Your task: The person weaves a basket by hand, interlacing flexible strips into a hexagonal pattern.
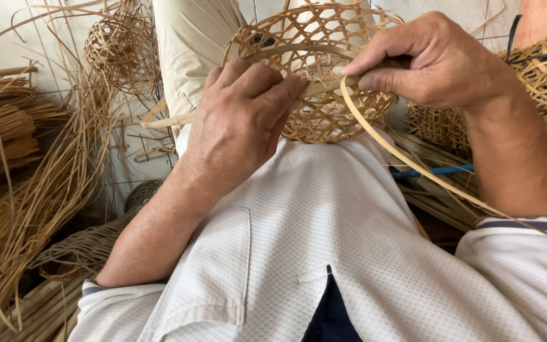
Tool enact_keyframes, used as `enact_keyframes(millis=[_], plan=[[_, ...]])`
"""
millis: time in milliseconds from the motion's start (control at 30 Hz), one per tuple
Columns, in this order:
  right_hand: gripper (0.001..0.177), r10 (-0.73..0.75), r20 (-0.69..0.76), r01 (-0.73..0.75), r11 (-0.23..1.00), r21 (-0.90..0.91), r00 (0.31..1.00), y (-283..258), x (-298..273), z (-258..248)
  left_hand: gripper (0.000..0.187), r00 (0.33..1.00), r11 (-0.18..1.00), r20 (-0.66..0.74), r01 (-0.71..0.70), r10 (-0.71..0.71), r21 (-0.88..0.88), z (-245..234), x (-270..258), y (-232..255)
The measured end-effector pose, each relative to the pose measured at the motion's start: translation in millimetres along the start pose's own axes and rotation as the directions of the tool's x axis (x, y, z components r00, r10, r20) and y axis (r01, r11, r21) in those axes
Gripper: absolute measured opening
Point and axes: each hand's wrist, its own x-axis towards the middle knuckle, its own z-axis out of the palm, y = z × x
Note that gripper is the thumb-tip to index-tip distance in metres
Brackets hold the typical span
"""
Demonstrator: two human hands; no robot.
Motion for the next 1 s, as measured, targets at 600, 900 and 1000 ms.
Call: enact_keyframes(millis=[600,900,1000], plan=[[0.019,0.003,-0.078,0.016,0.971,0.238,0.997,11,-11,-4,0.013,0.959,0.948,-0.064,-0.282,0.276,-0.145,16,42,-42],[0.022,0.085,-0.183,0.014,0.876,0.483,0.979,36,-14,7,0.031,0.957,0.896,0.023,-0.263,0.29,-0.357,18,62,-48],[0.022,0.106,-0.158,-0.018,0.88,0.475,0.982,40,-14,9,0.031,0.95,0.905,-0.002,-0.298,0.312,-0.304,21,60,-46]])
